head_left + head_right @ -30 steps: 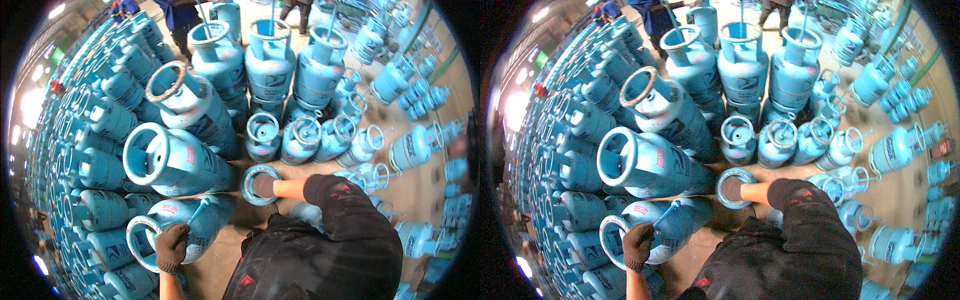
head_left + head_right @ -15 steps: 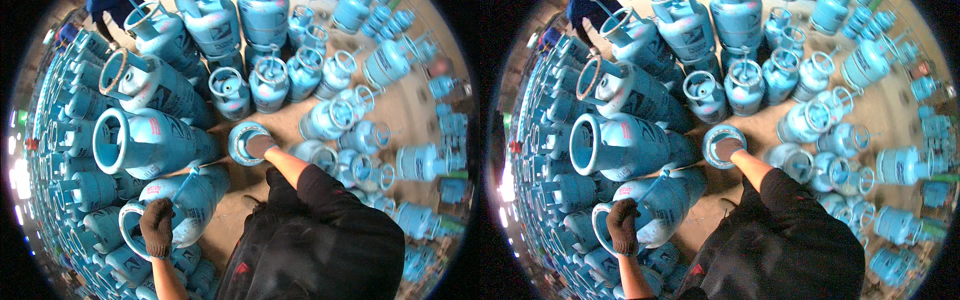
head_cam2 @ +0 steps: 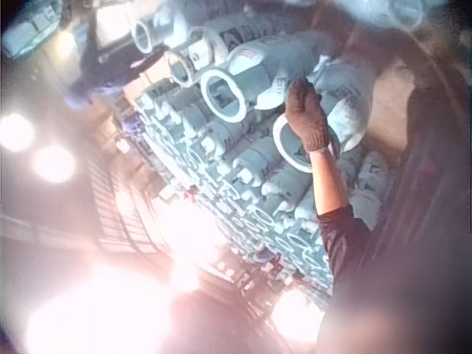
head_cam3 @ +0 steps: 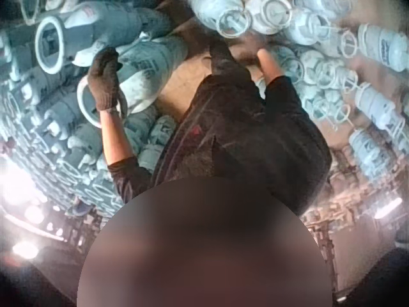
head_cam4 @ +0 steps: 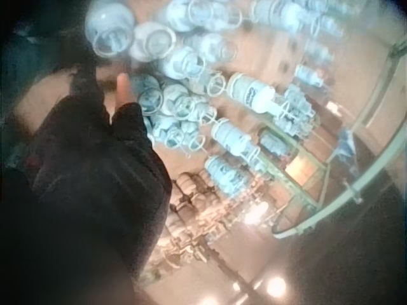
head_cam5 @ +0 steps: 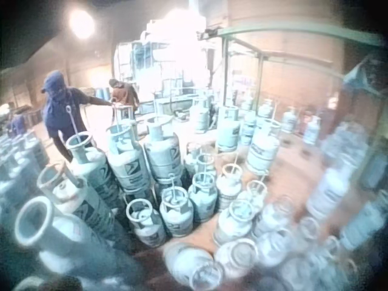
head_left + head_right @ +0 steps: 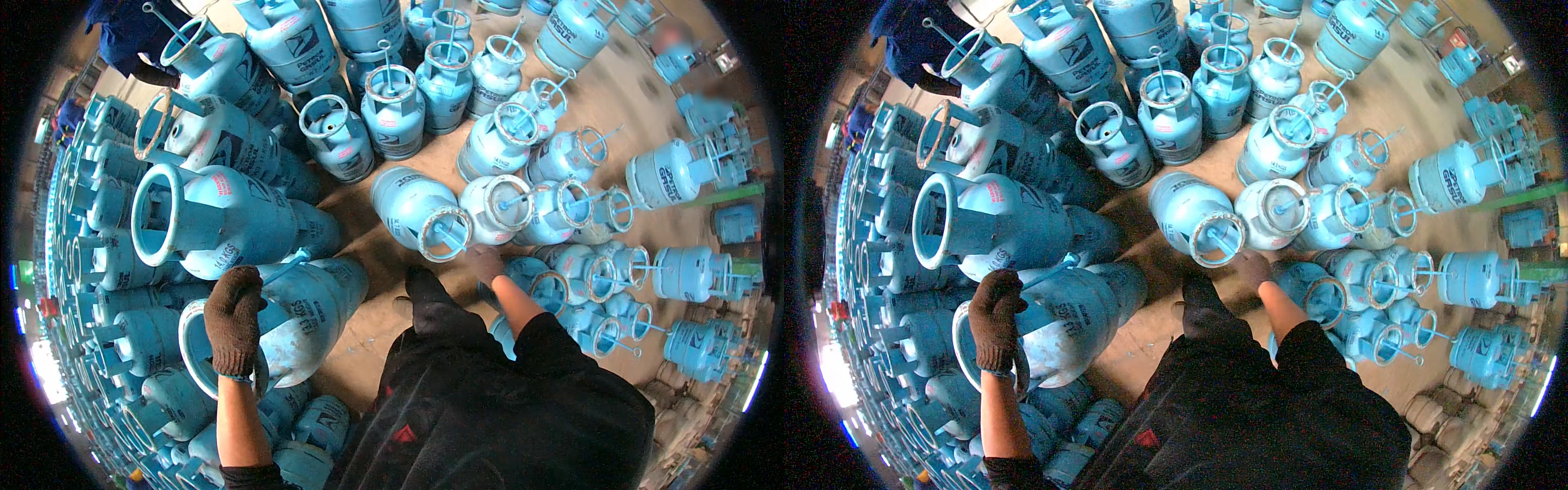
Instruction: The person repeatedly picks up light blue gas cylinders, inserts metal handles into the valve openings, and places the cylinders upright in rows. The person also moves cylinders to different locations within the warehouse and retrieves handles from a nearby pile.
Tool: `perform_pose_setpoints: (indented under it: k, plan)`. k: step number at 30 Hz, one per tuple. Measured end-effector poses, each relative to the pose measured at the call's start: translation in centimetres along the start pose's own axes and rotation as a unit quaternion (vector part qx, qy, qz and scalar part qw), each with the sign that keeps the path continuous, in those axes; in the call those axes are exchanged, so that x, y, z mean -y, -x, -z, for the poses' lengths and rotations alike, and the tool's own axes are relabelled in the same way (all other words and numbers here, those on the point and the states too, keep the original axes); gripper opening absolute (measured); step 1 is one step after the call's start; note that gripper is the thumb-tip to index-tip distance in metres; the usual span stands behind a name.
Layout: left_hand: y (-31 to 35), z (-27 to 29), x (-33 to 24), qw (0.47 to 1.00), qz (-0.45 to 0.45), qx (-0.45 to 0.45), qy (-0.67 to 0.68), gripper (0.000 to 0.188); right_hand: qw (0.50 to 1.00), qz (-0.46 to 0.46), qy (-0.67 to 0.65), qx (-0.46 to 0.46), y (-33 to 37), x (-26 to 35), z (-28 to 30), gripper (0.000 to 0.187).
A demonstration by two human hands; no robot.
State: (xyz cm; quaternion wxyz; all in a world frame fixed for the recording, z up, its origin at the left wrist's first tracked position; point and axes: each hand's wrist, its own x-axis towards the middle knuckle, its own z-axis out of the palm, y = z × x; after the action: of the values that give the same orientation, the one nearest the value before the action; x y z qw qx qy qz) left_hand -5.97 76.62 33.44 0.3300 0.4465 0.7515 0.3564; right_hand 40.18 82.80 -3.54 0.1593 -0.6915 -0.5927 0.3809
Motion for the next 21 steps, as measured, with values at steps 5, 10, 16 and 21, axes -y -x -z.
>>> perform_pose_setpoints:
  k: [5,10,16,21]
  plan:
    - [0.2,0.3,0.8,1.000,-0.017,0.009,0.005,0.023,0.998,0.052,0.005,0.038,-1.5,3.5,-4.2,0.043]
    - [0.2,0.4,0.9,1.000,-0.023,-0.004,0.012,0.023,0.944,0.184,0.266,0.060,-14.2,8.4,-3.5,0.050]
    - [0.2,0.8,0.8,0.999,0.008,-0.034,-0.015,0.026,0.920,0.142,0.362,-0.053,-31.3,14.9,3.6,0.045]
    - [-0.2,1.1,0.5,0.998,0.011,-0.058,-0.026,0.025,0.982,-0.034,0.094,-0.158,-30.5,16.1,8.3,0.041]
